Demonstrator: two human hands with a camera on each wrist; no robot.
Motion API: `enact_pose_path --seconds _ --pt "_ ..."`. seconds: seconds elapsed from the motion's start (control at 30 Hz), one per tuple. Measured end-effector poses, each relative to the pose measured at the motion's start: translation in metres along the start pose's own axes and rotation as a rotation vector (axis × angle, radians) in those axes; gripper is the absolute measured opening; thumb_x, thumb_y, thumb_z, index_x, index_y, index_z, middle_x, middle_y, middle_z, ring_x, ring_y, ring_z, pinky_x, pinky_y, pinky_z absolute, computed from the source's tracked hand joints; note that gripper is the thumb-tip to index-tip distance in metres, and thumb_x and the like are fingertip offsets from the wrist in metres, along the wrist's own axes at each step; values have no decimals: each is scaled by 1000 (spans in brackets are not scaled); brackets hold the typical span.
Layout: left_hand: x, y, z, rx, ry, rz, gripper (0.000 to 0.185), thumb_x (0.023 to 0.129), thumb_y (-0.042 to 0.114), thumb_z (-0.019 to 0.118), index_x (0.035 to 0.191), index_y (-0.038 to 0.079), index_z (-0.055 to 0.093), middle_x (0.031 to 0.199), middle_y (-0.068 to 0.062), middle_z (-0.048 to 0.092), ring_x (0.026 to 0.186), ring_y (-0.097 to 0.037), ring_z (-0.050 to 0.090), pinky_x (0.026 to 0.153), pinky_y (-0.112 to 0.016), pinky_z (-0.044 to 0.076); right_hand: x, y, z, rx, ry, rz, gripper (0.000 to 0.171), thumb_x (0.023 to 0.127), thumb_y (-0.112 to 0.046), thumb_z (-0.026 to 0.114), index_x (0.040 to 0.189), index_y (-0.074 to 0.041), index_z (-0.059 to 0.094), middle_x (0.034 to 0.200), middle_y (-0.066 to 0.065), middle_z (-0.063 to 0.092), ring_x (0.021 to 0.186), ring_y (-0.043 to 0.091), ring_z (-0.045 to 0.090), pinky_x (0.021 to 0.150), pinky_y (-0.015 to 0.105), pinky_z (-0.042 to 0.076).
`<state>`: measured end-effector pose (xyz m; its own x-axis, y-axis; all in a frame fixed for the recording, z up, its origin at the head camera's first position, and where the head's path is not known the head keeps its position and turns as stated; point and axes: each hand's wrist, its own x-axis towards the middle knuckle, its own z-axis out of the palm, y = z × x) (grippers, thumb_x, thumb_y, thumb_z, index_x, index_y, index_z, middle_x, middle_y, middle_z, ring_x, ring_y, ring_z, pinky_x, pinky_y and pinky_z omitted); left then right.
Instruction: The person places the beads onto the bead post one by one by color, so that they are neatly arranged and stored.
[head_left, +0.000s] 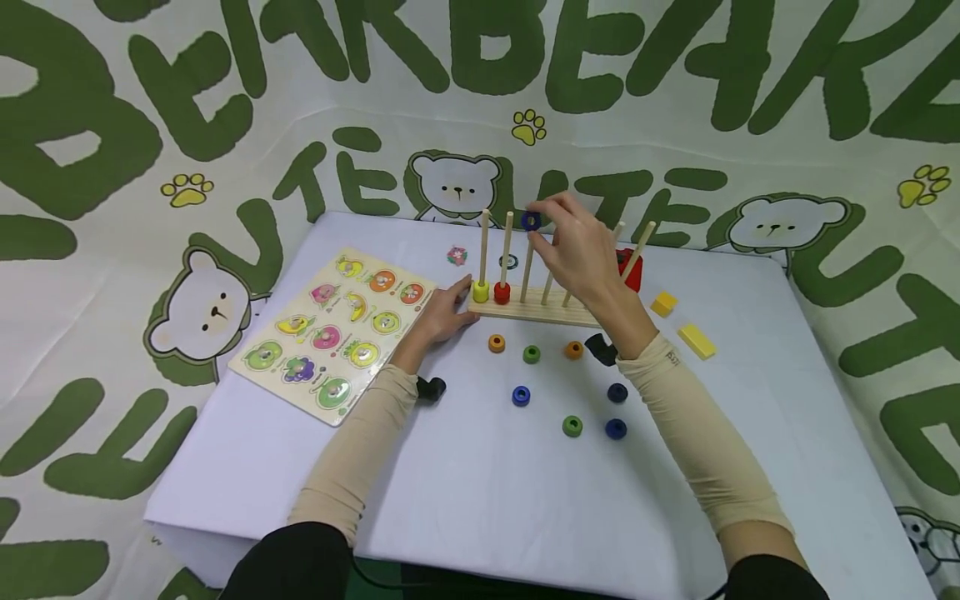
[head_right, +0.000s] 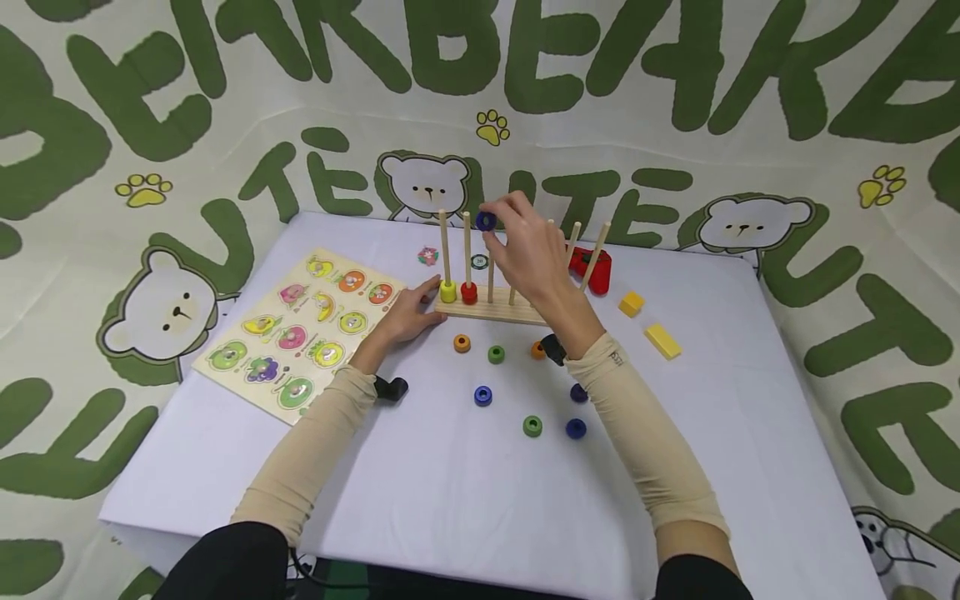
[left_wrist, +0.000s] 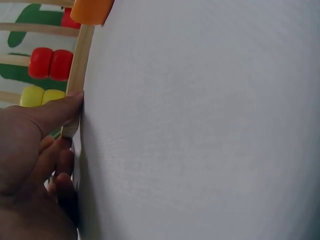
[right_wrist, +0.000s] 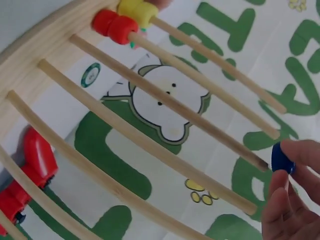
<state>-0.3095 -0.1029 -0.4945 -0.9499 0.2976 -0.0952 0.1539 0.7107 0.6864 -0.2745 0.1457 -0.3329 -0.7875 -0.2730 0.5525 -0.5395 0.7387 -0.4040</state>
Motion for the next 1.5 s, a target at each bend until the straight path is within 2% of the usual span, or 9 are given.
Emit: enact_pose_path --seconds 0.27,0.53,0.87,1.03,1.17,1.27,1.37,1.5 --pt "0 1 1 5 2 2 81 102 23 73 170 10 30 151 -29 57 146 -42 48 125 -54 35 5 6 5 -23 27 83 36 103 -16 73 137 -5 72 125 15 69 75 27 63 61 31 44" --pt "-1 0 0 3 1 -6 81 102 24 73 170 11 30 151 -30 56 148 -43 46 126 -54 34 7 3 7 -30 -42 154 41 106 -22 69 143 -5 68 130 17 68 83 30 67 68 39 55" --pt "-3 5 -1 -6 -8 -17 81 103 24 72 170 12 29 154 -29 54 150 -42 45 127 -53 33 5 3 8 -65 -72 180 42 108 -25 67 144 -5 67 133 17 69 93 35 73 70 43 61" --pt "-4 4 0 -5 -6 -27 81 103 23 72 170 12 29 153 -29 55 150 -42 45 127 -53 33 5 3 10 -78 -88 182 43 108 -27 66 145 -6 66 135 17 68 91 34 73 67 42 61" --pt "-4 1 1 -4 -4 -25 81 103 23 73 170 12 29 151 -30 56 150 -42 45 127 -53 33 3 2 11 -92 -113 195 46 107 -29 67 148 -7 64 140 17 66 97 35 73 69 43 61" --pt "-4 0 1 -3 -2 -22 81 103 23 73 170 11 30 152 -30 56 150 -42 45 127 -53 33 0 2 7 -93 -107 196 50 107 -31 67 150 -6 61 146 17 62 90 34 71 68 43 60" --pt "-4 1 1 -4 -2 -29 81 103 25 73 170 13 30 152 -29 56 150 -42 44 127 -54 33 -9 4 -4 -81 -39 154 52 106 -29 68 151 -4 59 150 17 59 73 29 64 58 39 53" --pt "-3 2 1 7 -3 -29 81 103 26 73 170 14 29 153 -28 56 151 -42 44 127 -53 32 -34 11 -24 -70 44 103 44 104 -23 70 142 -1 65 136 18 64 65 25 56 52 35 41"
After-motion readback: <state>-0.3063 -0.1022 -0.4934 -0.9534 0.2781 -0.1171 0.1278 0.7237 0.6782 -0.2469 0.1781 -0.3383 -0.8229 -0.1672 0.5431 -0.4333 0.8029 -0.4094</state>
